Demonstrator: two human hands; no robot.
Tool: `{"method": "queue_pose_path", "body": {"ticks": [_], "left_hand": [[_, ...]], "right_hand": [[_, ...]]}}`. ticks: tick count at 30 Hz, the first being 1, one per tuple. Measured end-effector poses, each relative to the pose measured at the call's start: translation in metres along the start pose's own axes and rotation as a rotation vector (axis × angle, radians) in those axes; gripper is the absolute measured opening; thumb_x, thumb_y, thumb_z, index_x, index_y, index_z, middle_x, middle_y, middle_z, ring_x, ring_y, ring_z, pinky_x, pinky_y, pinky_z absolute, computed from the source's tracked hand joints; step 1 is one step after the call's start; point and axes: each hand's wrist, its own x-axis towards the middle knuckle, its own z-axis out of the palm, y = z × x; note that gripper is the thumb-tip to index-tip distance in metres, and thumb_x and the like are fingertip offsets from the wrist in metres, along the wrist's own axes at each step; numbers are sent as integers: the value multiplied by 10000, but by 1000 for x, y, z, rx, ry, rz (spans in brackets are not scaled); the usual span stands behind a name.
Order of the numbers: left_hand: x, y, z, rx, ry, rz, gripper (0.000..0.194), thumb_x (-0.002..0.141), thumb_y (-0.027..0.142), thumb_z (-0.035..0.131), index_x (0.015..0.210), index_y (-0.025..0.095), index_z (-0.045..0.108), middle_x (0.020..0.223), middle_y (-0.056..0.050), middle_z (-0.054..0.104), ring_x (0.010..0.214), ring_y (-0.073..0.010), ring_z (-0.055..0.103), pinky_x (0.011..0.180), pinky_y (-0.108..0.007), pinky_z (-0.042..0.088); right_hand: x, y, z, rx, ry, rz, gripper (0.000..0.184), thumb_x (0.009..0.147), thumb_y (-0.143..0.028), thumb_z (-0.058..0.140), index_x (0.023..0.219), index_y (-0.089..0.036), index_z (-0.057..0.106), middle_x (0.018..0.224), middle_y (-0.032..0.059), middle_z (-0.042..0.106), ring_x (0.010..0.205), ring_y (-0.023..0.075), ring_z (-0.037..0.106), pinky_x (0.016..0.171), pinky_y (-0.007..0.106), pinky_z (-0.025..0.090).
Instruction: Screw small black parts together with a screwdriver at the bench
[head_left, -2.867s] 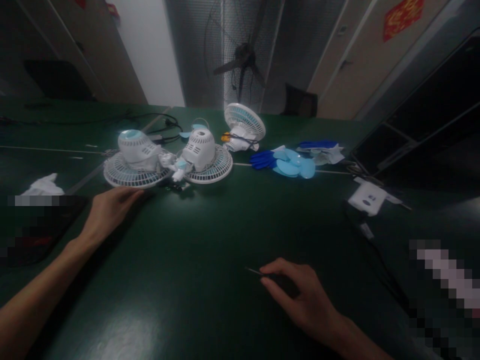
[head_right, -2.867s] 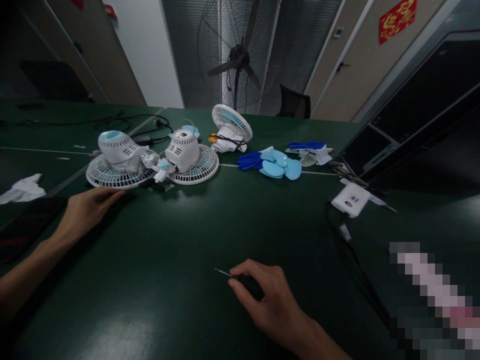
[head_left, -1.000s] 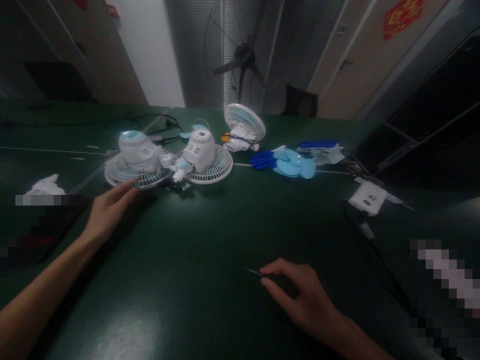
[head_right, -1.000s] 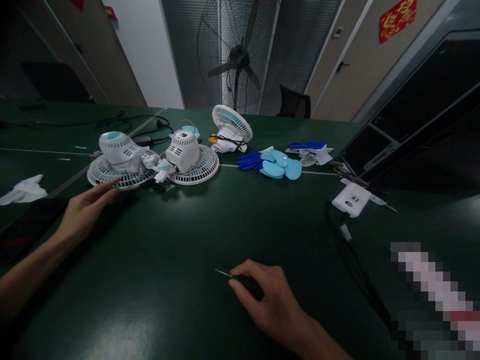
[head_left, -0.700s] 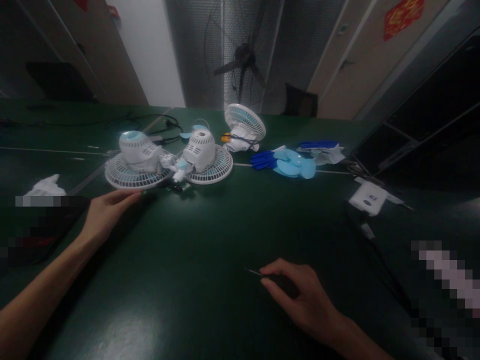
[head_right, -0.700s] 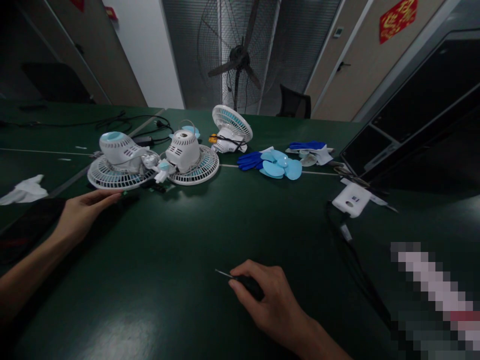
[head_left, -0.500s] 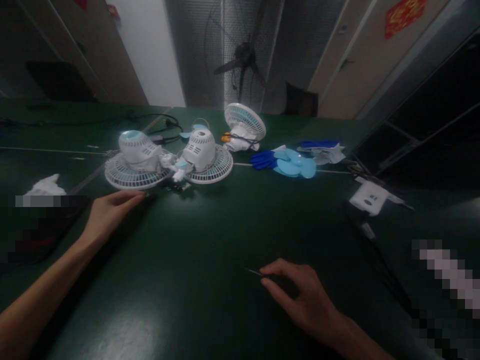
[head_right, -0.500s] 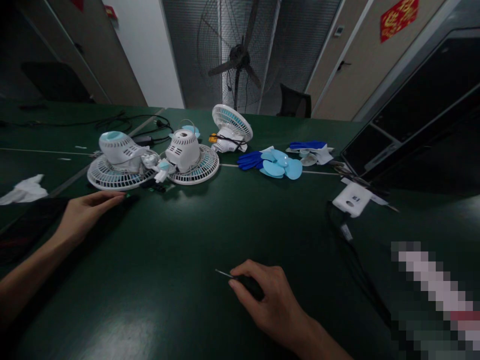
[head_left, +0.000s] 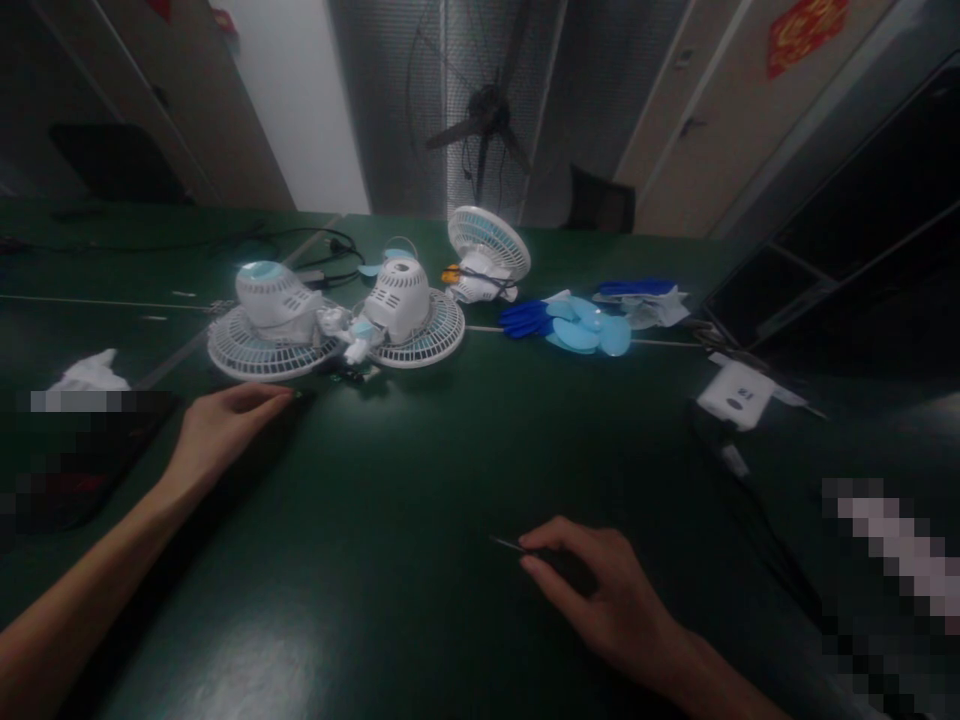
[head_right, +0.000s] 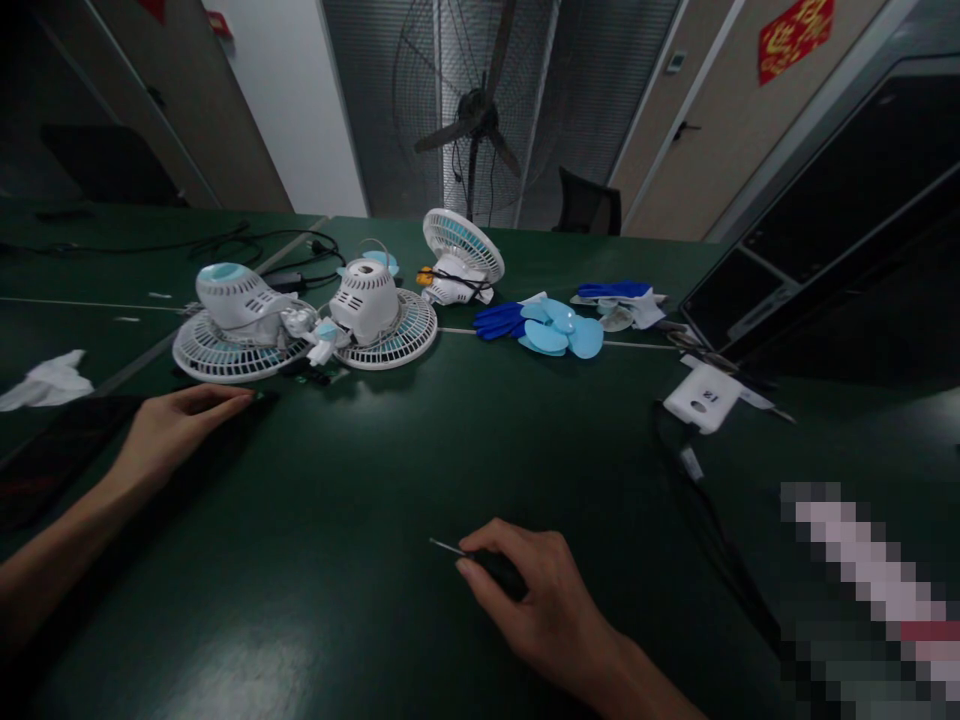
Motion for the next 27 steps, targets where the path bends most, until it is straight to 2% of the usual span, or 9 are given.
{"method": "queue_pose_path", "body": {"ticks": [5,9,12,14,16,18,21,27], "left_hand": [[2,-3,-1,11,-5,35,536,870,585,690,1220,180,728,1186,-31,774,1054,-264,709,910,-334,546],[6,-10,-1,1,-25,79,507,936,525,613,1317,196,673,1232,-41,746,1137,-283,683,1014,-408,517],[8,-11,-1,42,-53,249,494,936,332,553,1403,178,606,1407,-75,644,1254,-300,618,1069,-439,495],[10,-11,-3,69,-118,421,541,895,221,508,1429,165,578,1530,-79,543,1359,-304,543,1110,-439,475],[11,-10,-4,111,-206,553,545,875,182,476,1405,173,601,1601,-57,470,1435,-302,476,1162,-451,433],[13,-10,-6,193,-263,627,515,874,181,467,1357,185,646,1622,-39,444,1460,-299,451,1204,-470,384],[17,-12,-7,320,-277,683,481,905,198,449,1332,195,671,1615,-39,449,1446,-289,469,1215,-475,368],[23,-17,-12,423,-301,669,464,989,373,474,1375,191,658,1530,-61,532,1354,-291,546,1171,-437,420]], "right_hand": [[0,0,0,-10,-21,19,131,989,-275,629,1093,-259,708,933,1,790,798,194,765,739,324,543],[-2,3,1,-20,-33,17,140,989,-272,623,1105,-262,700,930,-2,785,794,194,760,748,332,541],[-4,5,1,-31,-36,18,143,990,-278,635,1121,-271,692,971,1,787,831,202,763,750,331,541],[-5,7,2,-38,-33,20,145,990,-282,642,1128,-275,688,1000,5,788,867,210,766,766,338,538],[-5,7,2,-42,-39,25,146,991,-283,643,1131,-277,686,983,0,786,846,206,764,769,344,532],[-4,5,1,-39,-46,30,146,993,-281,640,1132,-281,686,967,-5,784,818,197,759,769,344,529],[-1,1,-1,-23,-45,34,132,993,-274,637,1112,-275,692,949,-4,783,803,192,757,757,334,531],[1,-3,-3,-8,-31,16,132,994,-277,624,1099,-254,702,945,15,790,837,198,768,770,322,547]]}}
